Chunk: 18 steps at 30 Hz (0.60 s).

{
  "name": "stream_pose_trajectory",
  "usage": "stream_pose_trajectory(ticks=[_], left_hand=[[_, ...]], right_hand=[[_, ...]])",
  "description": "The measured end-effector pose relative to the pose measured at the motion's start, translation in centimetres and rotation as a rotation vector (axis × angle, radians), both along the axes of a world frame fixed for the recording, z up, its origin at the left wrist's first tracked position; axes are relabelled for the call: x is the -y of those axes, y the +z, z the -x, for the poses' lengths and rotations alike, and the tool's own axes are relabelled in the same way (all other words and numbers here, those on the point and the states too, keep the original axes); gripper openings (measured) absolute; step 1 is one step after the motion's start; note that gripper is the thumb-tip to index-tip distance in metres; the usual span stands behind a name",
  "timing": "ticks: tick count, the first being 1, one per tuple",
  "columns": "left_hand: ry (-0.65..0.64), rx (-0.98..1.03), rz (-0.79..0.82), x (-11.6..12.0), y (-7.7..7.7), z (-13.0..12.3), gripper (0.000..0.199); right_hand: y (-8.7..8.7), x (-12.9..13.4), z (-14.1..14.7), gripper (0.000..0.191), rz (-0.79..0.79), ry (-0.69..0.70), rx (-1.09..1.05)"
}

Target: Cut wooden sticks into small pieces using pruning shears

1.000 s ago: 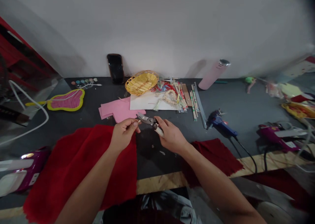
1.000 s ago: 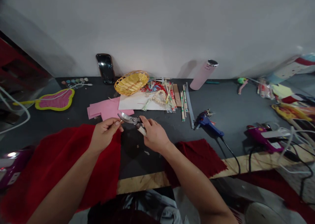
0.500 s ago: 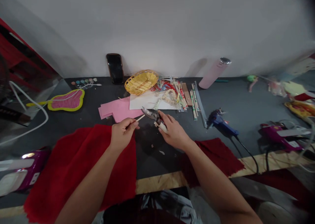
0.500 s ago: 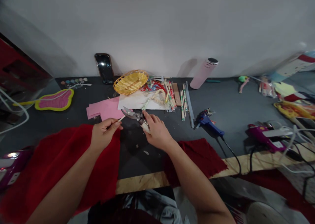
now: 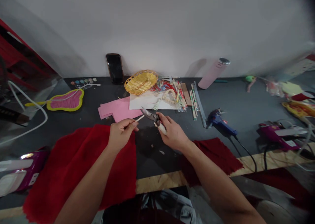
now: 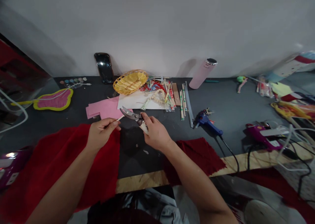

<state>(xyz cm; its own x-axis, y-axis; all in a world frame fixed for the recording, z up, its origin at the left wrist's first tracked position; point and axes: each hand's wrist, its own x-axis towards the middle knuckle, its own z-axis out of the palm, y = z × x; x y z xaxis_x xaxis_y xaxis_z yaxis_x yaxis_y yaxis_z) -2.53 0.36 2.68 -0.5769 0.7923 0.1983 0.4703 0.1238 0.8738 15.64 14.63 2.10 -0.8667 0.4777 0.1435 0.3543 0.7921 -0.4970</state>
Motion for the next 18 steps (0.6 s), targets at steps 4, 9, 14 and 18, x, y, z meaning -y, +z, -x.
stream_pose_trajectory(ticks=[4, 9, 14, 18], left_hand=[[0.011, -0.007, 0.008, -0.27, -0.72, 0.16, 0.023], [0.109, -0.027, -0.021, -0.42, -0.86, -0.26, 0.020], [0.084, -0.041, -0.008, -0.09, -0.10, -0.43, 0.017], [0.040, -0.010, -0.005, 0.02, -0.12, -0.28, 0.017]], right_hand=[[-0.26, 0.22, -0.01, 0.065, -0.038, -0.031, 0.029], [-0.81, -0.16, 0.12, 0.067, -0.110, -0.053, 0.034], [-0.79, -0.55, -0.01, 0.068, -0.064, 0.009, 0.032], [-0.56, -0.54, -0.13, 0.068, -0.037, 0.000, 0.023]])
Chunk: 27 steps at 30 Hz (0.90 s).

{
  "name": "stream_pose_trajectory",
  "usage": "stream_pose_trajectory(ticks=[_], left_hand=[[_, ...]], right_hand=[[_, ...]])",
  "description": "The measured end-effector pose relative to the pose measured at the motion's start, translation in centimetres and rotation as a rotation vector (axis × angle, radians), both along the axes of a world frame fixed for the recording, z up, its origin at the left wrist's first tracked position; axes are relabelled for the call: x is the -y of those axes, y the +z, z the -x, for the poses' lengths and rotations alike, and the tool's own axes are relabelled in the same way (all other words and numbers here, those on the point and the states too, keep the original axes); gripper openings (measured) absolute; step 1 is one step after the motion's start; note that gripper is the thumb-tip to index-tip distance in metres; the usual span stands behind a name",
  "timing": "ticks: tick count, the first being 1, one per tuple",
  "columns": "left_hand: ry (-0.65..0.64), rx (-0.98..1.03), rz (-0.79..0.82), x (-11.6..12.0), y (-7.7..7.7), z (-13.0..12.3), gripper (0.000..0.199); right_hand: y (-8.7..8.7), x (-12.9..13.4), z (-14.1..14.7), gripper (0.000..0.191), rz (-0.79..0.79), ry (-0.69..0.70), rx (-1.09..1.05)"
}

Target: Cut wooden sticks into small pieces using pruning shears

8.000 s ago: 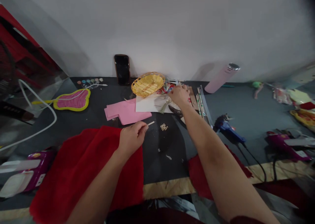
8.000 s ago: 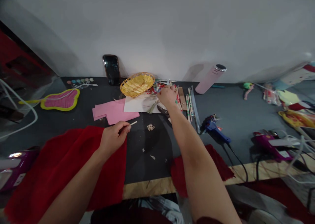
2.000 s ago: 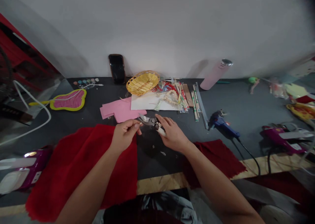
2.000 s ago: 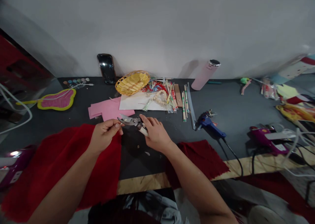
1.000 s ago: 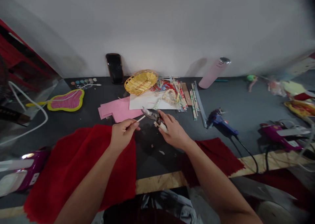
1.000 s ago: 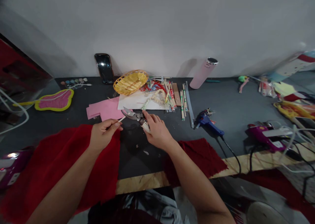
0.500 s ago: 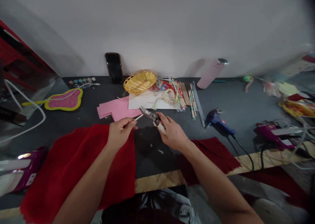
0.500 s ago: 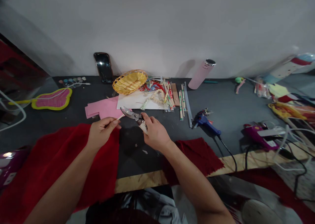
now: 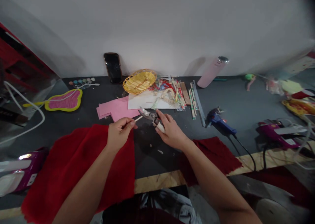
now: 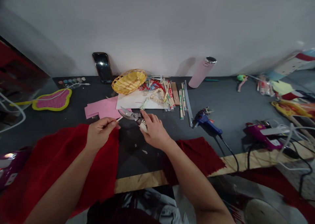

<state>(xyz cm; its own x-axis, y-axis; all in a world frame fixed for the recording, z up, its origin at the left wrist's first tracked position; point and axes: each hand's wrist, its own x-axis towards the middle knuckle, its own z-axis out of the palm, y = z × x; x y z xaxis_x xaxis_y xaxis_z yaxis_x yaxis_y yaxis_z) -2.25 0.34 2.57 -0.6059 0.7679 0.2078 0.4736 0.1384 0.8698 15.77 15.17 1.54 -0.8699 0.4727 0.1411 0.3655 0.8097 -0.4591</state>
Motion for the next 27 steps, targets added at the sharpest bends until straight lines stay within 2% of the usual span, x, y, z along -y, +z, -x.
stream_pose_trajectory(ticks=[7, 15, 20, 24, 27], left_hand=[[-0.042, 0.056, -0.001, 0.07, 0.04, 0.31, 0.016], [-0.028, 0.046, 0.008, -0.18, -0.41, 0.54, 0.019], [0.013, 0.064, -0.031, -0.41, -0.76, 0.19, 0.018], [0.063, 0.008, -0.008, -0.23, -0.48, -0.02, 0.015], [0.023, -0.006, 0.009, -0.06, -0.20, 0.04, 0.014]], right_hand=[[0.03, 0.27, 0.22, 0.067, -0.007, 0.013, -0.021], [-0.02, 0.67, 0.30, 0.065, 0.003, -0.006, -0.010], [-0.17, 0.60, 0.29, 0.066, -0.047, -0.038, 0.013], [-0.18, 0.44, 0.17, 0.068, -0.083, -0.021, 0.029], [-0.12, 0.31, 0.03, 0.069, -0.067, 0.009, 0.036]])
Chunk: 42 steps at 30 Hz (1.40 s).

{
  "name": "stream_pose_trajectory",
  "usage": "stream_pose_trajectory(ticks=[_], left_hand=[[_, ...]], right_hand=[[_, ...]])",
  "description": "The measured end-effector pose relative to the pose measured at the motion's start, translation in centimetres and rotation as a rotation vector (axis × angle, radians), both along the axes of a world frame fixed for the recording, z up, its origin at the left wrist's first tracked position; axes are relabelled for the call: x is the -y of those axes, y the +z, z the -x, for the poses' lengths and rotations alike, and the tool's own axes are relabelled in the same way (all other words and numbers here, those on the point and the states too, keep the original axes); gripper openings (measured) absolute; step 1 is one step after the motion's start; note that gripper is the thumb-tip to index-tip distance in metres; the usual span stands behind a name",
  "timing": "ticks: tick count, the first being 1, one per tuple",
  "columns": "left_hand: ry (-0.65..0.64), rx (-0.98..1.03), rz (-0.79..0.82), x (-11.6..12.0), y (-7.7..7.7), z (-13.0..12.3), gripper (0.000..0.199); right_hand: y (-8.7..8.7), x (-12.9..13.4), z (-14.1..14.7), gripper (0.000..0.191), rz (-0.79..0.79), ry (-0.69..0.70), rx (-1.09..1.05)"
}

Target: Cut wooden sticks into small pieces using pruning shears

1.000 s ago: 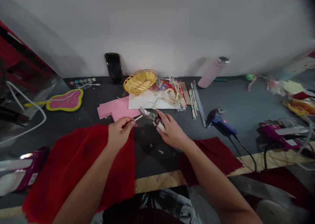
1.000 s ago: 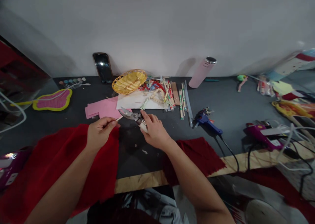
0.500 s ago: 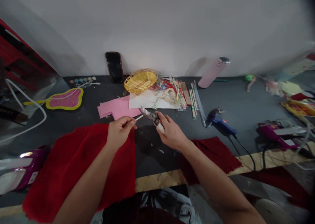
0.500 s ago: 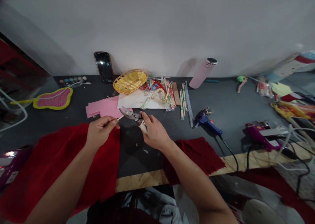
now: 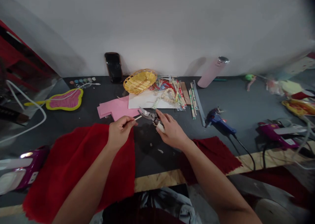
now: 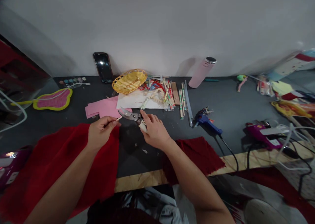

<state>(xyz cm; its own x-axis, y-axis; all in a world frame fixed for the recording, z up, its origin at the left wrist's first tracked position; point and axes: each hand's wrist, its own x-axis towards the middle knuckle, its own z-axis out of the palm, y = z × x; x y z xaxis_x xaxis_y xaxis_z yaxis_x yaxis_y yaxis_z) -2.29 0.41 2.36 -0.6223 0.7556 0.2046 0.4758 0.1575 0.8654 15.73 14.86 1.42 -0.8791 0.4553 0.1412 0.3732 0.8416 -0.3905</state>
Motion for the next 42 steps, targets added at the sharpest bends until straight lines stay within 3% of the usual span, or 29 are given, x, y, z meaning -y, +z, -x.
stream_pose_trajectory(ticks=[6, 13, 20, 32, 36, 42], left_hand=[[-0.098, 0.081, -0.014, 0.0, 0.2, 0.1, 0.017], [-0.068, 0.099, -0.004, 0.0, 0.2, 0.1, 0.018], [-0.059, 0.081, -0.021, 0.0, 0.2, -0.2, 0.022], [-0.300, 0.292, 0.029, 0.0, 0.4, 0.1, 0.027], [-0.251, 0.286, 0.031, -0.1, 0.4, 0.2, 0.027], [-0.112, 0.118, 0.008, -0.4, -0.6, 0.2, 0.023]], right_hand=[[0.1, -0.1, 0.0, 0.069, 0.009, 0.000, -0.014], [0.3, 0.4, 0.1, 0.066, 0.037, -0.008, -0.027], [0.5, 0.3, 0.0, 0.066, -0.036, -0.036, 0.010], [0.2, -0.5, -0.2, 0.068, 0.013, 0.051, -0.023], [0.7, -0.1, -0.1, 0.064, 0.048, 0.030, 0.007], [0.6, 0.8, 0.3, 0.059, 0.055, -0.065, 0.062]])
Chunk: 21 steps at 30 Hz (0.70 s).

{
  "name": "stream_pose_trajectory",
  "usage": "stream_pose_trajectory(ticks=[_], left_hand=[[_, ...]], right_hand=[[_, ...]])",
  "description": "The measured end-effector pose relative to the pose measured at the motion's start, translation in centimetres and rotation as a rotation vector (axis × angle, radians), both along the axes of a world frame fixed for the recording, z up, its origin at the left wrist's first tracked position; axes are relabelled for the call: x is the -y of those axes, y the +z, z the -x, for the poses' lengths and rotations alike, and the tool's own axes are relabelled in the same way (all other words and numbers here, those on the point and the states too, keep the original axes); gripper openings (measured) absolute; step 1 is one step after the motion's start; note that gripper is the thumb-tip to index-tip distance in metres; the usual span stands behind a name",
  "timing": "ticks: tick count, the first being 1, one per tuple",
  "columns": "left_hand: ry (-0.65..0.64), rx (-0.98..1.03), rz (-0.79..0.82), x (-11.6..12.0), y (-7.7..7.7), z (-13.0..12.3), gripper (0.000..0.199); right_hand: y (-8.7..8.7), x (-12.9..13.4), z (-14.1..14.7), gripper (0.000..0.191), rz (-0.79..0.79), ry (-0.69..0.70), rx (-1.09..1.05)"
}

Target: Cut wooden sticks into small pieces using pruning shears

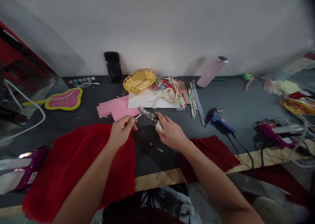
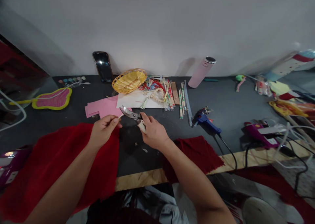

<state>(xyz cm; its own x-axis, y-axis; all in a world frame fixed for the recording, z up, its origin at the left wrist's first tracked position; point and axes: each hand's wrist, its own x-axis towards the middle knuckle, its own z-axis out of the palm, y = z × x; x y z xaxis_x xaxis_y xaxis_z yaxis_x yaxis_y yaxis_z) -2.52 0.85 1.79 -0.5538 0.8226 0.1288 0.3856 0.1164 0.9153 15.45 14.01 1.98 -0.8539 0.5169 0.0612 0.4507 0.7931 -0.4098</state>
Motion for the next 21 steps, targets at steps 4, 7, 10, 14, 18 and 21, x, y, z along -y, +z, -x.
stream_pose_trajectory(ticks=[4, 7, 10, 14, 18, 21], left_hand=[[0.098, -0.053, -0.016, 0.1, -0.1, -0.2, 0.021], [0.086, -0.069, 0.009, 0.3, 0.5, -0.3, 0.018], [0.032, -0.048, 0.017, 0.4, 1.0, -0.1, 0.018], [-0.030, 0.011, 0.003, 0.4, 1.2, 0.1, 0.019], [-0.036, 0.058, -0.002, 0.4, 1.2, 0.0, 0.018], [-0.040, 0.078, -0.006, 0.5, 1.2, 0.1, 0.019]], right_hand=[[-0.5, -0.2, 0.0, 0.064, -0.020, 0.005, -0.023], [-0.6, -0.6, -0.1, 0.066, -0.033, 0.055, -0.030], [-0.4, -1.0, -0.3, 0.066, -0.024, 0.098, -0.030], [-0.2, -1.1, -0.3, 0.066, -0.021, 0.105, -0.049], [0.2, -0.8, -0.3, 0.064, 0.008, 0.113, -0.076], [0.3, -0.5, -0.2, 0.063, 0.032, 0.112, -0.096]])
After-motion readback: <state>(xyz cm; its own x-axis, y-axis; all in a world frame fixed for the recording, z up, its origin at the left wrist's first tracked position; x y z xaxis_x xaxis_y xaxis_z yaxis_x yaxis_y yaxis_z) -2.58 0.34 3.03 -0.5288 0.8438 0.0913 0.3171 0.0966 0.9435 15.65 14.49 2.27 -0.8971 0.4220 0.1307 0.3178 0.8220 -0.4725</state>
